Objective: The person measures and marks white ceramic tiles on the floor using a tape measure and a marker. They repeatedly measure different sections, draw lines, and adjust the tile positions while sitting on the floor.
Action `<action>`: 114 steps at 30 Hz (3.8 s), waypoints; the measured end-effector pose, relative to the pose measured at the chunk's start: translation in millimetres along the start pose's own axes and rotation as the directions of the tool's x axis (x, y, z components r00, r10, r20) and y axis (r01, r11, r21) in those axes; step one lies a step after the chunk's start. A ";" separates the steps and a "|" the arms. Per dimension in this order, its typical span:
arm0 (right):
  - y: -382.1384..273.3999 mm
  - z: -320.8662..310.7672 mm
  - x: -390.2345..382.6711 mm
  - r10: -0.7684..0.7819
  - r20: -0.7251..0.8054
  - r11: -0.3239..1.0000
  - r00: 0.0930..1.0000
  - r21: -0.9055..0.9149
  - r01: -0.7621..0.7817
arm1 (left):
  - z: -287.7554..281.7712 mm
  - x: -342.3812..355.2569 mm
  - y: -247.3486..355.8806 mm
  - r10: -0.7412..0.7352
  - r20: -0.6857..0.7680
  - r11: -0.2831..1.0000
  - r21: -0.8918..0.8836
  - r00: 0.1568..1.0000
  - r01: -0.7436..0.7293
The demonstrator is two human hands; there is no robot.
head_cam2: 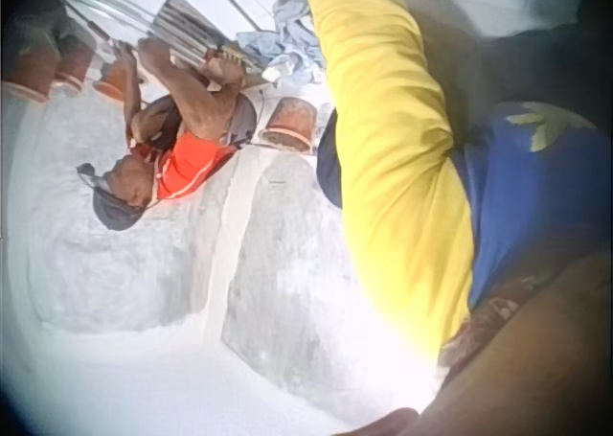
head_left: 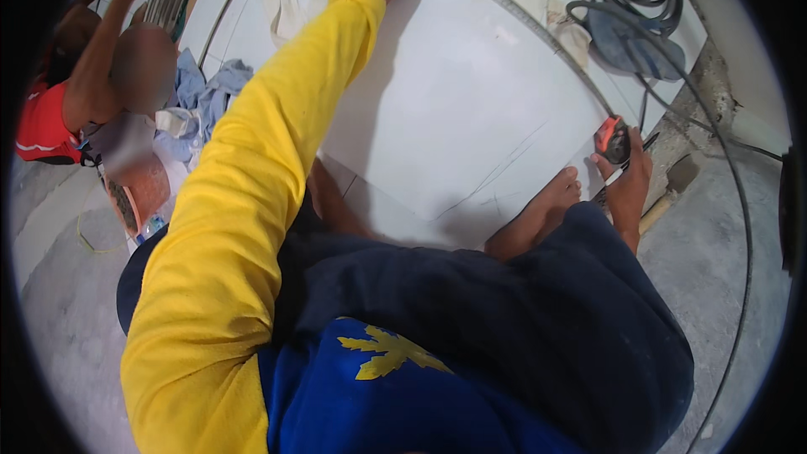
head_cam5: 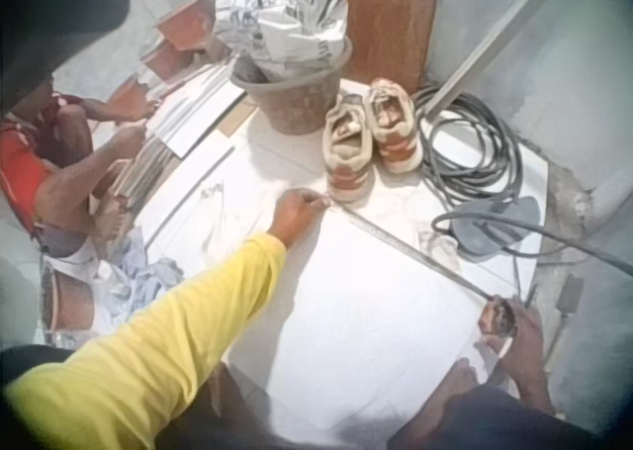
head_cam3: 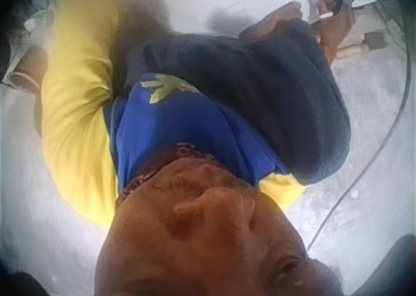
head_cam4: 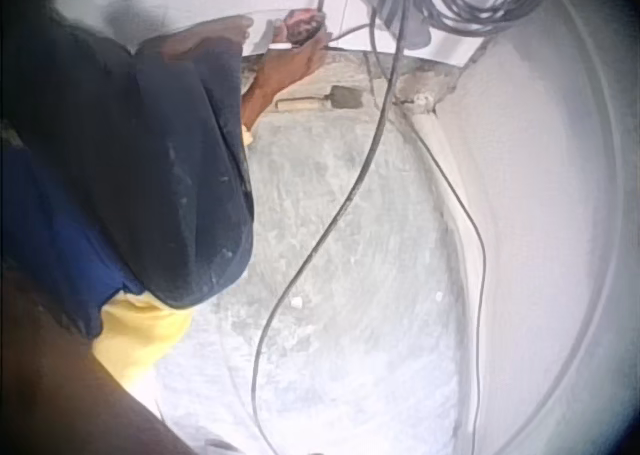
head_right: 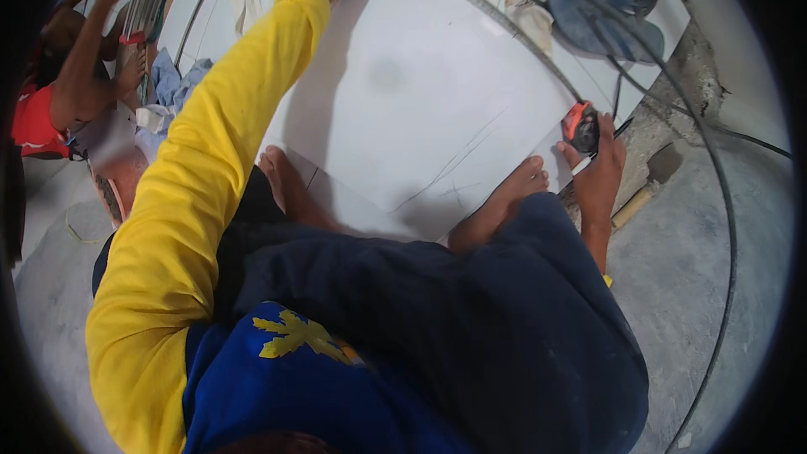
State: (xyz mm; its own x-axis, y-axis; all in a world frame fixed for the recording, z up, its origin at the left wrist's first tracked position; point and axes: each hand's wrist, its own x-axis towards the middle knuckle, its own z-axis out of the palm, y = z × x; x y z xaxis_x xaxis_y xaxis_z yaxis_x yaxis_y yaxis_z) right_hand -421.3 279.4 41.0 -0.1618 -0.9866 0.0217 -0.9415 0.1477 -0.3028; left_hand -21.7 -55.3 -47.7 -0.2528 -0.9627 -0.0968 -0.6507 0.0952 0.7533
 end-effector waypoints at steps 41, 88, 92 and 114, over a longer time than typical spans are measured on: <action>1.4 -15.3 49.7 0.100 0.117 0.938 0.988 0.319 -0.133 | -104.2 -157.1 -15.8 -0.365 0.396 0.848 0.516 0.843 0.124; 15.7 3.2 39.4 0.358 0.129 0.872 0.925 0.308 -0.380 | -290.2 -34.2 -130.3 -0.500 -0.187 0.846 0.104 0.846 0.523; 21.0 -2.2 41.3 0.320 0.161 0.923 0.934 0.169 -0.346 | -282.1 -15.0 -165.1 -0.494 -0.203 0.850 0.091 0.845 0.518; -218.8 -153.3 121.7 -0.303 0.775 0.946 0.555 0.316 0.076 | -425.9 9.7 -257.8 -0.266 0.290 0.942 0.283 0.919 0.183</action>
State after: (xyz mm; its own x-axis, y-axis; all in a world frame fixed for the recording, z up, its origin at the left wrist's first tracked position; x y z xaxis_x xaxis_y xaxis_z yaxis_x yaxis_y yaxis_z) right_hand -280.3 137.6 256.0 0.4249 -0.6460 -0.6341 -0.8091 0.0432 -0.5861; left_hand 448.6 -197.2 34.3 -0.2673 -0.8368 -0.4778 -0.8616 -0.0145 0.5074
